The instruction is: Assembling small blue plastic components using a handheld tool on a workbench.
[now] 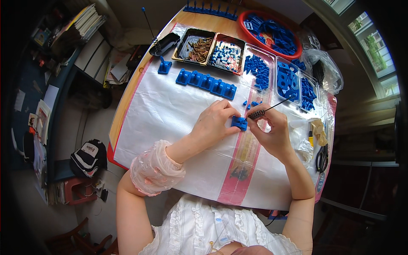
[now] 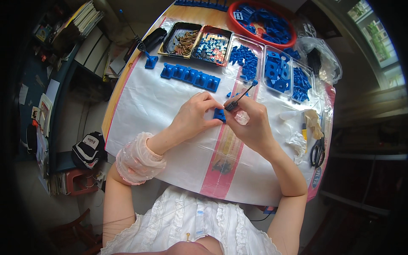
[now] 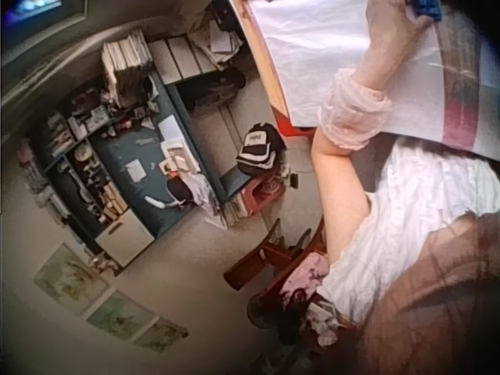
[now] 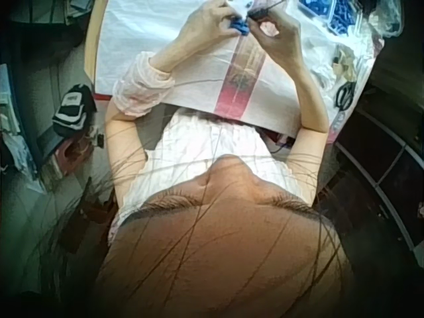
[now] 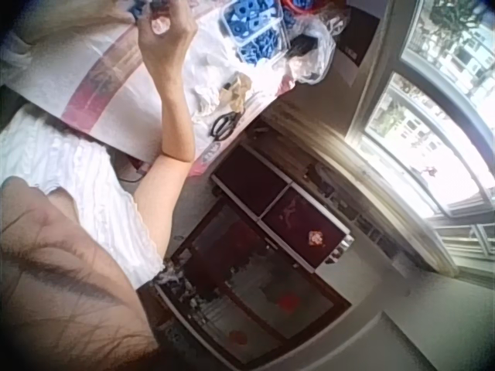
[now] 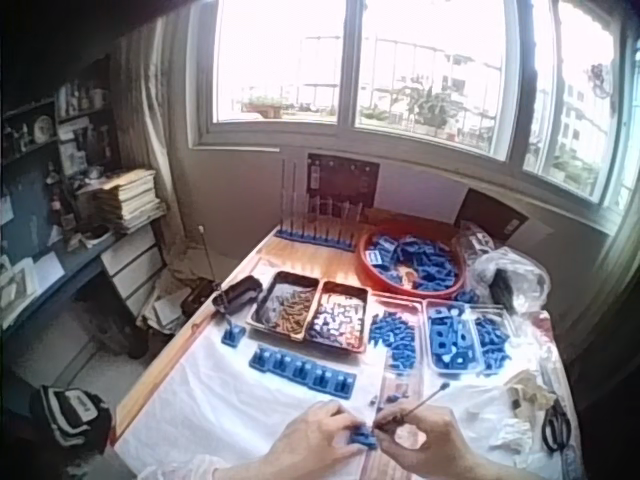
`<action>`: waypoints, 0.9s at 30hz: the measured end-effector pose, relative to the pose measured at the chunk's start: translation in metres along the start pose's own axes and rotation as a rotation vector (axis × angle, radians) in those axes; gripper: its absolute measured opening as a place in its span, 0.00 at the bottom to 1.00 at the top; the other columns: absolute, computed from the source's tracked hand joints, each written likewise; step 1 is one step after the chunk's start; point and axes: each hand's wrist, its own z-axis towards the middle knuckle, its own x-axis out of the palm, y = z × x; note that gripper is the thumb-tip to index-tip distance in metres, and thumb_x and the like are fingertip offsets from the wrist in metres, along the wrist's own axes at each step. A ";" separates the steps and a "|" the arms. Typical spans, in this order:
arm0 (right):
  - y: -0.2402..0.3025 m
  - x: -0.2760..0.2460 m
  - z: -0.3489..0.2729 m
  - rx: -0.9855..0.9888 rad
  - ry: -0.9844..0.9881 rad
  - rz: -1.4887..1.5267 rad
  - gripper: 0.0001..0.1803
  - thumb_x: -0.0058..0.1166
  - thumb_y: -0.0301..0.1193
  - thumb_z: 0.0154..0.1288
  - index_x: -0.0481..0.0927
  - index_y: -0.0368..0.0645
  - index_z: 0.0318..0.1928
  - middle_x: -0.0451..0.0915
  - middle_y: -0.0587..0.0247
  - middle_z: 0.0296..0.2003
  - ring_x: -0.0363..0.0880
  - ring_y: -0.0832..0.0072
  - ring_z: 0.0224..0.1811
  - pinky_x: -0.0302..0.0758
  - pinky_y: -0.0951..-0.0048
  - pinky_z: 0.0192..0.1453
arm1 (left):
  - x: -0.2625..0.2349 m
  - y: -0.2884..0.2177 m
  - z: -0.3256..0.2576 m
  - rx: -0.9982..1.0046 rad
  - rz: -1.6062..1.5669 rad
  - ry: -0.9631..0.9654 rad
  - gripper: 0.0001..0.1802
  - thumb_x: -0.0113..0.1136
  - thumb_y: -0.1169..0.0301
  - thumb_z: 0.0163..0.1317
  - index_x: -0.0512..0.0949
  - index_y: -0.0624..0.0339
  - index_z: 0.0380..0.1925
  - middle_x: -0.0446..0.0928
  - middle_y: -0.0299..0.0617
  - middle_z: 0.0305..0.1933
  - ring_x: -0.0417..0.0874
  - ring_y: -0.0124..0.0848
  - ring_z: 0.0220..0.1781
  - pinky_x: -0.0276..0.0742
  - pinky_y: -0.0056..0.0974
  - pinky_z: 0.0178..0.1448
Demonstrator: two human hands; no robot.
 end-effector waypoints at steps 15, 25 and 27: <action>0.002 -0.001 0.001 -0.015 -0.006 -0.024 0.11 0.67 0.15 0.61 0.84 0.33 0.44 0.88 0.56 0.34 0.90 0.71 0.37 0.85 0.71 0.44 | 0.000 -0.001 0.001 -0.005 0.000 0.009 0.19 0.81 0.68 0.52 0.87 0.56 0.45 0.80 0.42 0.44 0.83 0.42 0.51 0.81 0.44 0.56; 0.006 -0.004 0.002 -0.024 0.010 -0.044 0.10 0.67 0.15 0.61 0.84 0.33 0.43 0.87 0.56 0.35 0.90 0.69 0.37 0.85 0.70 0.44 | -0.002 -0.002 0.002 -0.025 0.008 0.030 0.18 0.82 0.64 0.54 0.88 0.55 0.44 0.80 0.41 0.45 0.83 0.41 0.53 0.81 0.45 0.59; 0.007 -0.004 0.002 -0.019 0.011 -0.036 0.10 0.67 0.15 0.61 0.84 0.33 0.43 0.87 0.56 0.36 0.90 0.69 0.37 0.85 0.70 0.44 | -0.002 -0.002 0.002 -0.034 0.002 0.037 0.19 0.82 0.64 0.54 0.88 0.55 0.44 0.80 0.41 0.45 0.83 0.41 0.53 0.81 0.45 0.59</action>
